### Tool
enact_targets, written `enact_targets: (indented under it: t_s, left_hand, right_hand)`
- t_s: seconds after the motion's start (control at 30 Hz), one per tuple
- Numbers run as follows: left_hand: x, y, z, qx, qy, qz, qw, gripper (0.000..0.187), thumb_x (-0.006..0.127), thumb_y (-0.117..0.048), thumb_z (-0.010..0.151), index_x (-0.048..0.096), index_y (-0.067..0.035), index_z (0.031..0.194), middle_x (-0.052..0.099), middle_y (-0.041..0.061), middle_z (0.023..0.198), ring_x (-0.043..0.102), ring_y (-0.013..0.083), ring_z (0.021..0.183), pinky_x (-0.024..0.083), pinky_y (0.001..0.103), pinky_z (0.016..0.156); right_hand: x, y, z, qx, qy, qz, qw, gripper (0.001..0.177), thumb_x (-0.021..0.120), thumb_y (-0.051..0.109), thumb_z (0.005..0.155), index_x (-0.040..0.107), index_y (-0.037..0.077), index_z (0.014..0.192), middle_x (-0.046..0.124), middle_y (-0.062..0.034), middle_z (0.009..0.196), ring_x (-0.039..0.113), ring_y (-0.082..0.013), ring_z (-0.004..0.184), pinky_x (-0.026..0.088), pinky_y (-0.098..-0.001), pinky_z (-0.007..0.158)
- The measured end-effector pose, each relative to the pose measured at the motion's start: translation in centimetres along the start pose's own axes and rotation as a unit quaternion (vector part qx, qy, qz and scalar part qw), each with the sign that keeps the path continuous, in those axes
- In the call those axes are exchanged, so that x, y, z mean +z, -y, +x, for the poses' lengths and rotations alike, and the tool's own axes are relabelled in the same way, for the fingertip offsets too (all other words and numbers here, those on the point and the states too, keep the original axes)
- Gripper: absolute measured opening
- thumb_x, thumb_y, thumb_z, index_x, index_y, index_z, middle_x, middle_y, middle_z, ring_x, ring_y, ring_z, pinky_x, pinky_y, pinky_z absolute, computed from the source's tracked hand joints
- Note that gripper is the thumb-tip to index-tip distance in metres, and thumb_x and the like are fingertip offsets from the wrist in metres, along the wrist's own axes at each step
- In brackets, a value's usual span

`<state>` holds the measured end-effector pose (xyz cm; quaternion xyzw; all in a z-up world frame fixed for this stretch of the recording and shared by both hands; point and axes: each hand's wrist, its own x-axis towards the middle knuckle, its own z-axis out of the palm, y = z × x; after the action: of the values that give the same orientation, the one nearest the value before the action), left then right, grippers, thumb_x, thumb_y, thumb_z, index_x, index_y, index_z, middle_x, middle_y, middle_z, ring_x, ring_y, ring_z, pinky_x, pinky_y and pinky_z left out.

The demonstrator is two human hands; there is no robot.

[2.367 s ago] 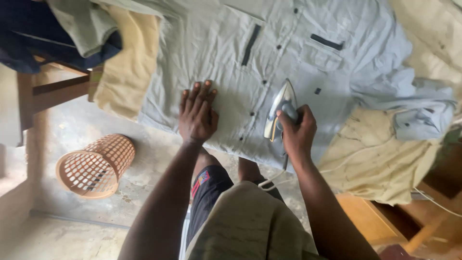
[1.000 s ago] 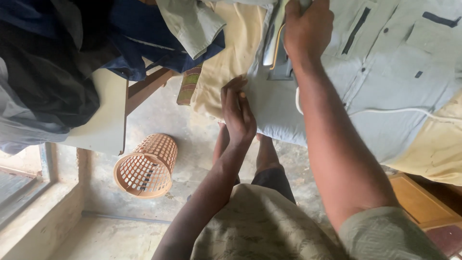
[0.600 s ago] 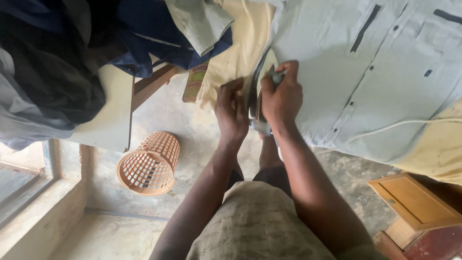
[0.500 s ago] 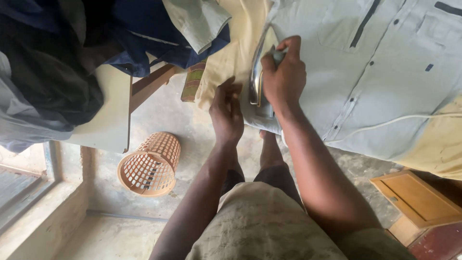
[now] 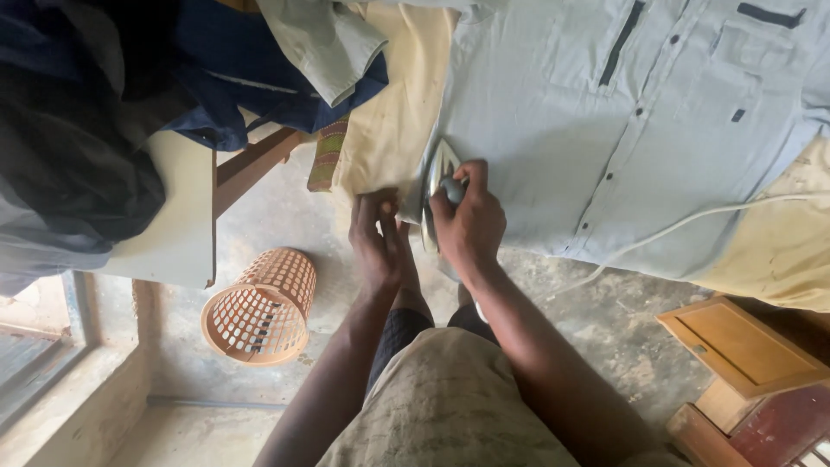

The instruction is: The person is ironing a light blue shirt on a bed.

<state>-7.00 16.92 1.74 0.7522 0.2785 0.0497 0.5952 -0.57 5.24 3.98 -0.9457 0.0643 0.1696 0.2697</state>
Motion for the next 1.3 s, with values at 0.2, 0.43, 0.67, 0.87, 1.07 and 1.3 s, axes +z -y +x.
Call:
enact_targets:
  t_s: [0.2,0.43,0.67,0.87,1.07,1.3]
  left_hand:
    - [1.8,-3.1,0.1,0.113,-0.056,0.054,0.991,0.014,0.054,0.000,0.102,0.065,0.002,0.110,0.064,0.017,0.109,0.063,0.0334,0.103,0.051,0.043,0.091]
    - [5.3,-4.6,-0.1,0.208,0.026,-0.015,0.978,0.016,0.056,0.004,0.099,0.064,0.001,0.112,0.064,0.018,0.116,0.063,0.0343,0.108,0.052,0.041,0.096]
    - [10.0,-1.6,1.4,0.281,0.174,0.117,0.936,0.040,0.050,-0.009,0.104,0.059,-0.002,0.142,0.051,0.016,0.156,0.046,0.0318,0.150,0.034,0.050,0.126]
    - [11.7,-1.4,0.9,0.254,0.203,0.296,0.898,0.060,0.044,-0.016,0.098,0.049,-0.012,0.157,0.037,0.005,0.170,0.031,0.0235,0.160,0.018,0.054,0.132]
    - [12.5,-1.6,0.8,0.264,0.182,0.313,0.894,0.052,0.045,-0.026,0.107,0.048,-0.015,0.158,0.035,0.005,0.170,0.031,0.0249,0.159,0.019,0.055,0.131]
    - [13.0,-1.7,0.6,0.261,0.186,0.354,0.879,0.053,0.045,-0.027,0.106,0.049,-0.015,0.158,0.035,0.005,0.169,0.030,0.0255,0.158,0.016,0.055,0.130]
  right_hand:
    - [-1.4,1.3,5.6,-0.034,-0.064,0.014,0.997,0.034,0.072,0.019,0.092,0.047,0.015,0.115,0.072,-0.0161,0.080,0.071,-0.0438,0.075,0.052,-0.0544,0.063]
    - [-3.2,-3.1,-0.1,-0.024,-0.070,0.041,0.996,0.038,0.075,0.020,0.091,0.048,0.013,0.117,0.071,-0.0186,0.080,0.071,-0.0441,0.076,0.052,-0.0526,0.062]
    - [-6.6,-10.1,1.3,0.007,-0.145,-0.007,0.989,0.040,0.077,0.017,0.090,0.048,0.011,0.117,0.072,-0.0180,0.086,0.073,-0.0412,0.077,0.055,-0.0499,0.066]
    - [-11.0,-11.5,9.2,0.047,-0.169,-0.036,0.984,0.040,0.079,0.018,0.089,0.049,0.014,0.116,0.074,-0.0166,0.086,0.073,-0.0428,0.082,0.054,-0.0529,0.069]
    - [-9.4,-13.5,2.3,0.081,-0.137,0.009,0.987,0.041,0.075,0.015,0.090,0.045,0.012,0.118,0.072,-0.0180,0.089,0.073,-0.0431,0.080,0.055,-0.0516,0.069]
    - [-7.3,-14.6,-5.9,0.130,-0.108,0.024,0.985,0.039,0.074,0.015,0.088,0.048,0.012,0.117,0.071,-0.0178,0.084,0.073,-0.0408,0.076,0.055,-0.0504,0.067]
